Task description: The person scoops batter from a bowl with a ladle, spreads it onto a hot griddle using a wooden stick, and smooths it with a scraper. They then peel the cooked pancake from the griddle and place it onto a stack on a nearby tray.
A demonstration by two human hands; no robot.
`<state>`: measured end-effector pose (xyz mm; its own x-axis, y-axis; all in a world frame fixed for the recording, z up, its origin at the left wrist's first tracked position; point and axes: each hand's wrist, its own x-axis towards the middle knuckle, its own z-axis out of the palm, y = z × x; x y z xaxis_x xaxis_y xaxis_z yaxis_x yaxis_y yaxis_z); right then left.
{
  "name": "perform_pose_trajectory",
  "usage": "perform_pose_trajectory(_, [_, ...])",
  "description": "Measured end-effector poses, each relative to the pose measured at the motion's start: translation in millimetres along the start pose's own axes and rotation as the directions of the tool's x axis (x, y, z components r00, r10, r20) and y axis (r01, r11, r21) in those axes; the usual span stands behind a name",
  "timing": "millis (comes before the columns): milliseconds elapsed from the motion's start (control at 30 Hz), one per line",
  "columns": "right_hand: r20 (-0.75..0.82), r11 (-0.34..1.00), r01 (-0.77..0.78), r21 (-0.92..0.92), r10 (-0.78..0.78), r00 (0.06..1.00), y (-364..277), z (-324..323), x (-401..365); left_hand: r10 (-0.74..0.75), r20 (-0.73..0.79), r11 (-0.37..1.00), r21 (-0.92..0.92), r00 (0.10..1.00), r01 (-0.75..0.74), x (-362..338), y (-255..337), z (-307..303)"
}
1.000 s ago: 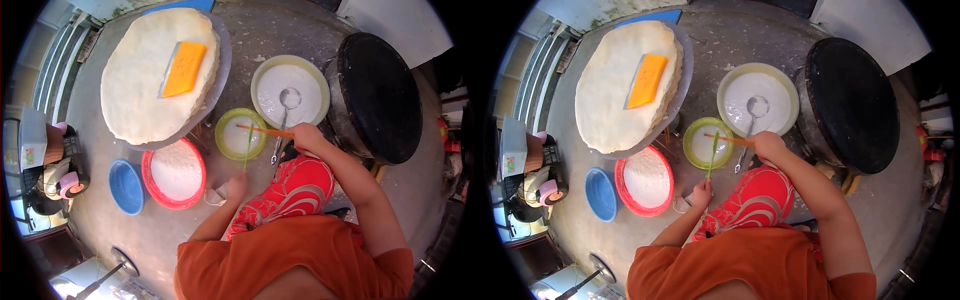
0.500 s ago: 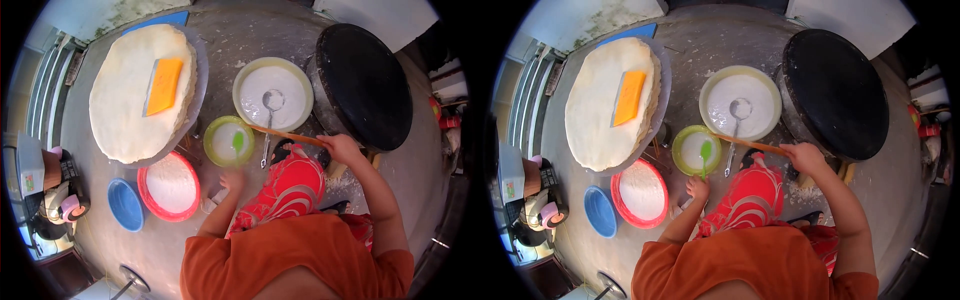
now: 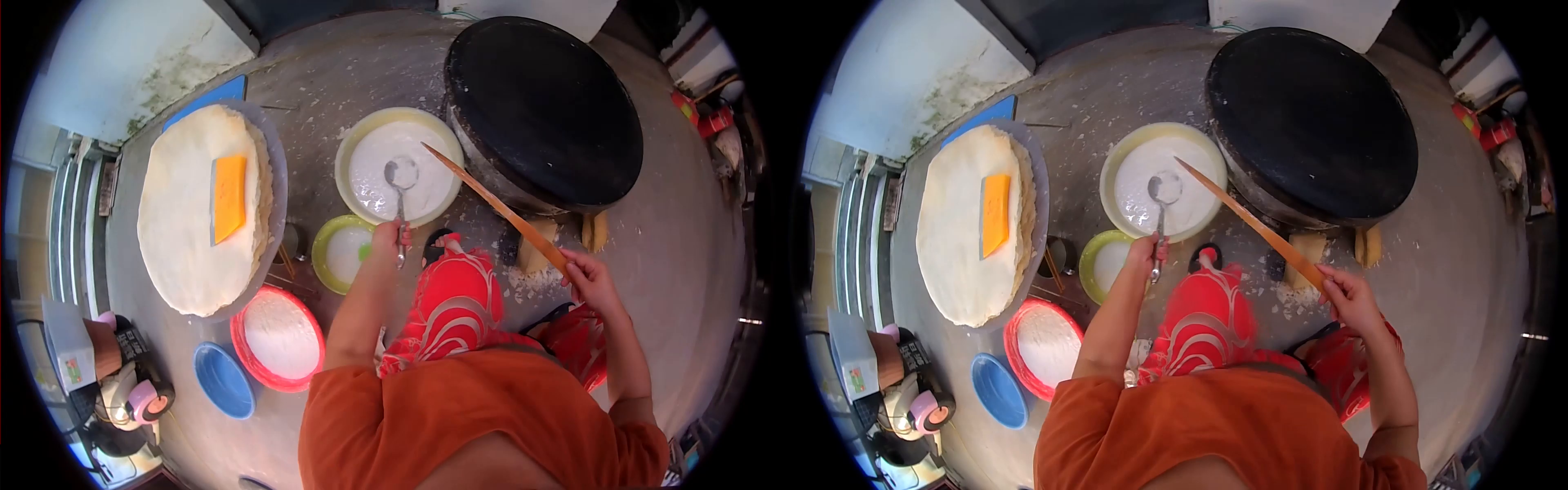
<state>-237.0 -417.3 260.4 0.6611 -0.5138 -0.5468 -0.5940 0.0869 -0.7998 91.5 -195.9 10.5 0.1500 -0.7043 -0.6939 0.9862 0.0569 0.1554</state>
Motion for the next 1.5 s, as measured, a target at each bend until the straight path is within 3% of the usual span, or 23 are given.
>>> perform_pose_trajectory(67, [-0.039,1.000,0.013,0.014,-0.012,0.999,9,-5,-5,0.370,-0.233,0.696,0.711,0.899,-0.102,-42,-2,39])
perform_pose_trajectory(100, [-0.055,0.999,0.012,0.036,-0.010,0.998,15,-7,-7,0.363,-0.232,0.686,0.722,0.902,-0.090,-48,-10,36])
perform_pose_trajectory(133, [-0.067,0.998,0.012,0.054,-0.008,0.998,21,-9,-8,0.578,-0.150,0.333,0.941,0.802,-0.064,-56,-21,31])
perform_pose_trajectory(167, [-0.070,0.998,0.009,0.065,-0.005,0.998,23,-10,-7,0.725,0.023,-0.067,0.997,0.688,0.037,-63,-28,30])
perform_pose_trajectory(200, [-0.087,0.999,0.016,0.049,-0.012,0.996,25,-9,-7,0.721,0.025,-0.076,0.996,0.692,0.043,-70,-31,30])
perform_pose_trajectory(267, [-0.106,0.999,0.022,0.042,-0.018,0.994,32,-6,-7,0.645,0.080,-0.495,0.802,0.760,0.335,-90,-31,42])
perform_pose_trajectory(300, [-0.097,0.997,0.073,-0.005,-0.073,0.993,36,-5,-5,0.643,0.080,-0.499,0.798,0.762,0.337,-97,-22,53])
perform_pose_trajectory(400, [-0.081,0.990,0.125,-0.069,-0.131,0.988,35,-7,-7,0.723,-0.082,-0.359,0.805,0.686,0.473,-92,10,76])
perform_pose_trajectory(500, [-0.093,0.990,0.122,-0.076,-0.129,0.987,33,-7,-14,0.697,0.027,-0.453,0.791,0.717,0.411,-39,-7,16])
perform_pose_trajectory(567, [-0.123,0.988,0.129,-0.080,-0.139,0.983,30,-13,-15,0.684,0.027,-0.455,0.797,0.729,0.398,-64,-13,58])
perform_pose_trajectory(667, [-0.108,0.989,0.071,-0.126,-0.085,0.990,31,-16,-20,0.723,-0.048,-0.215,0.932,0.689,0.290,-96,5,69])
perform_pose_trajectory(767, [-0.124,0.973,0.167,-0.156,-0.187,0.974,34,-19,-24,0.697,-0.002,-0.400,0.829,0.717,0.391,-85,-4,42])
perform_pose_trajectory(833, [-0.126,0.977,0.134,-0.167,-0.156,0.980,33,-22,-24,0.680,0.168,-0.492,0.826,0.713,0.274,-74,-9,54])
perform_pose_trajectory(933, [-0.145,0.956,0.214,-0.201,-0.245,0.958,33,-18,-24,0.688,-0.033,-0.108,0.983,0.725,0.148,-56,8,98])
perform_pose_trajectory(1033, [-0.110,0.964,0.184,-0.193,-0.208,0.972,20,-18,-26,0.787,0.056,-0.340,0.871,0.615,0.355,-31,-5,102])
perform_pose_trajectory(1067, [-0.113,0.962,0.192,-0.194,-0.216,0.970,21,-19,-26,0.662,0.091,-0.492,0.802,0.744,0.340,-31,-8,95])
perform_pose_trajectory(1200, [-0.096,0.976,0.157,-0.153,-0.173,0.980,25,-23,-28,0.633,0.031,-0.402,0.867,0.774,0.294,-79,13,77])
perform_pose_trajectory(1300, [-0.070,0.987,0.127,-0.103,-0.134,0.988,24,-24,-34,0.726,-0.111,-0.267,0.864,0.679,0.427,-103,11,73])
perform_pose_trajectory(1367, [-0.066,0.990,0.111,-0.086,-0.117,0.991,24,-24,-33,0.668,0.045,-0.481,0.787,0.742,0.385,-61,2,10])
perform_pose_trajectory(1400, [-0.078,0.986,0.135,-0.100,-0.143,0.987,28,-25,-31,0.660,-0.143,-0.254,0.881,0.737,0.399,-41,-9,10])
perform_pose_trajectory(1433, [-0.091,0.981,0.154,-0.117,-0.165,0.982,31,-26,-31,0.412,-0.211,-0.235,0.915,0.886,0.327,-29,-7,4])
perform_pose_trajectory(1467, [-0.094,0.982,0.150,-0.118,-0.161,0.982,31,-25,-32,0.278,-0.374,0.398,0.883,0.885,0.249,-36,-6,29])
perform_pose_trajectory(1500, [-0.106,0.982,0.154,-0.111,-0.166,0.980,28,-24,-31,0.071,-0.422,0.872,0.466,0.904,0.149,-44,-3,57])
